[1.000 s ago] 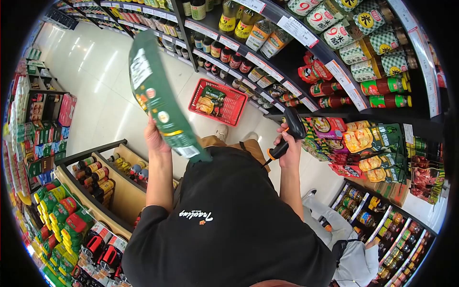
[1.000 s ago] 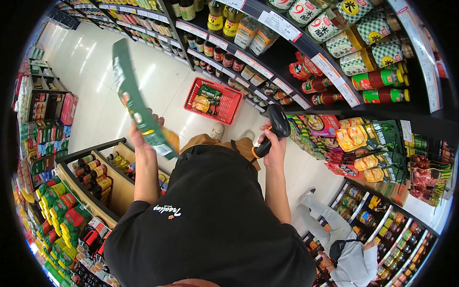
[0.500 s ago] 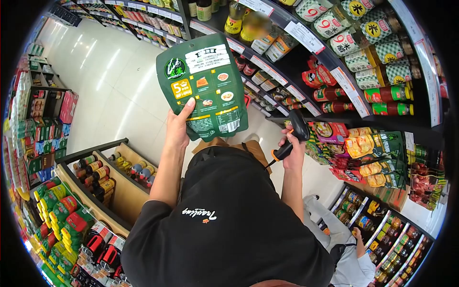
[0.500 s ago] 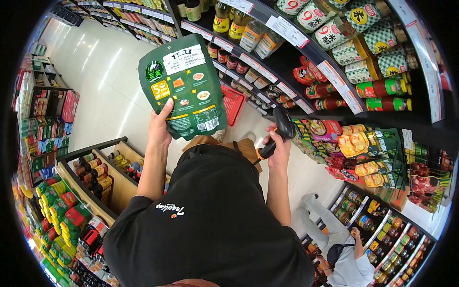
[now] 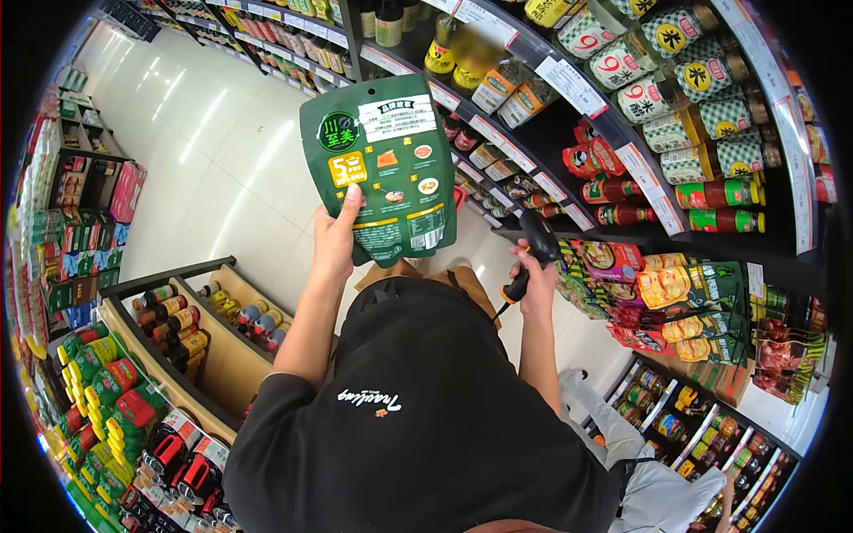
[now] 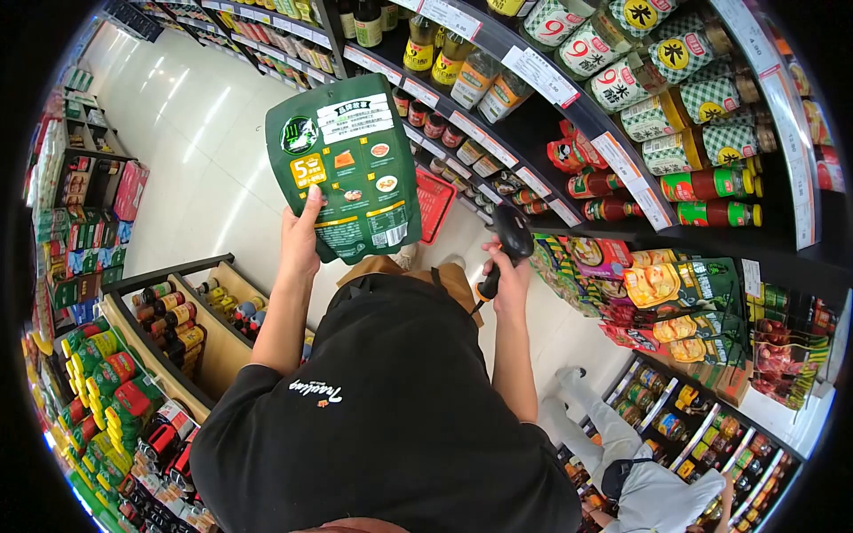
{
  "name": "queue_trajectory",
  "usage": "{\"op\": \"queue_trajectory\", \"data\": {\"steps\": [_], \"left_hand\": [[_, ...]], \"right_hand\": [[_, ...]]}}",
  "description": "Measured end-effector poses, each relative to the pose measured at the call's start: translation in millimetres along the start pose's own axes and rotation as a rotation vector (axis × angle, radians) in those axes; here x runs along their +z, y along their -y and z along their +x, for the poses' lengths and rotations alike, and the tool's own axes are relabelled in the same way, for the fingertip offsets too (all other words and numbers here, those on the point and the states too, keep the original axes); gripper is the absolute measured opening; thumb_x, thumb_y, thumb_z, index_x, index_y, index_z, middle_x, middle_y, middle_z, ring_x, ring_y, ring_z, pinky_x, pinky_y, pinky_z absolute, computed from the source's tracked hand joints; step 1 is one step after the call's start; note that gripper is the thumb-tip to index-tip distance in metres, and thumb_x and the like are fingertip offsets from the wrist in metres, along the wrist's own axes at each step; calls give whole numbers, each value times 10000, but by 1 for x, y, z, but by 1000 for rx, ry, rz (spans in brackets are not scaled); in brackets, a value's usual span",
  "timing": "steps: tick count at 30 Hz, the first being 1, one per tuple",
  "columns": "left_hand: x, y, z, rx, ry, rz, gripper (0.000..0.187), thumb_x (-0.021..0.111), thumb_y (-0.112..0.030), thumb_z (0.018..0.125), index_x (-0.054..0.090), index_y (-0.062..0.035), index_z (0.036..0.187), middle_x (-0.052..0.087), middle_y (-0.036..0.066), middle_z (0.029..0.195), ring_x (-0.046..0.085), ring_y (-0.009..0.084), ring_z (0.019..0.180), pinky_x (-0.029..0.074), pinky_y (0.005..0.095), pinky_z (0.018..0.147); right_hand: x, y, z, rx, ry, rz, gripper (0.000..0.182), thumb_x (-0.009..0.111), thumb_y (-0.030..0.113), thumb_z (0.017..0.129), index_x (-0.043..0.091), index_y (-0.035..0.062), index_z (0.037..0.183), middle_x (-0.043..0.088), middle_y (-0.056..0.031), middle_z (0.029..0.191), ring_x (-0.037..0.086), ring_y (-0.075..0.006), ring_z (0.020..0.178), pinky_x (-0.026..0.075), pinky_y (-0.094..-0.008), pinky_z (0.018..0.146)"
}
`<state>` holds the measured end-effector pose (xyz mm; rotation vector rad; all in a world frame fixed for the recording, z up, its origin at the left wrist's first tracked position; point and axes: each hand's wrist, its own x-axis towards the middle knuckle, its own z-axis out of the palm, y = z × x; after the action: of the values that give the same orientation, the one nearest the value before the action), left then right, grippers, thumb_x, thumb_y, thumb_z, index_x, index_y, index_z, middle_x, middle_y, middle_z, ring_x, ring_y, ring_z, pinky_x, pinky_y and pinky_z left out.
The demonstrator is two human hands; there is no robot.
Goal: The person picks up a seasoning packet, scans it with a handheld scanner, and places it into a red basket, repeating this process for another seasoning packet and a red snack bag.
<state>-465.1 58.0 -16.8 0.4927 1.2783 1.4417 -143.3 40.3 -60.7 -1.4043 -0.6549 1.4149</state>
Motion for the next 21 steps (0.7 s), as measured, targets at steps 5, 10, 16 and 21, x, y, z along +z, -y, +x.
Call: {"op": "queue_trajectory", "data": {"steps": [5,10,16,21], "left_hand": [[-14,18,17,58,-18,140,396,602,-381,931,638,12,895,639,32,807,575,87,741,474,264,680],[-64,91,66,82,-125,746,505,583,-431,914,650,70,895,676,187,779,650,277,720,495,371,662],[-221,234,47,-339,-348,1384,597,532,-533,880,643,53,910,624,307,971,601,440,971,471,491,833],[-268,230,-60,-664,-239,1542,584,527,-528,880,645,19,1046,634,260,1081,590,405,1066,470,464,902]], "right_hand": [[-40,-69,26,-68,-34,-677,215,718,193,767,631,13,847,578,-32,622,532,-111,544,442,-274,537],[-96,-153,23,167,-90,-777,260,709,247,755,592,21,699,561,-49,571,543,-135,477,421,-296,475],[-167,-220,-20,280,-200,-1057,319,678,291,740,635,-23,773,624,-136,633,623,-241,561,494,-370,554],[-175,-207,-56,482,-270,-923,233,676,232,744,621,5,748,602,-84,599,585,-182,475,488,-330,474]]}}
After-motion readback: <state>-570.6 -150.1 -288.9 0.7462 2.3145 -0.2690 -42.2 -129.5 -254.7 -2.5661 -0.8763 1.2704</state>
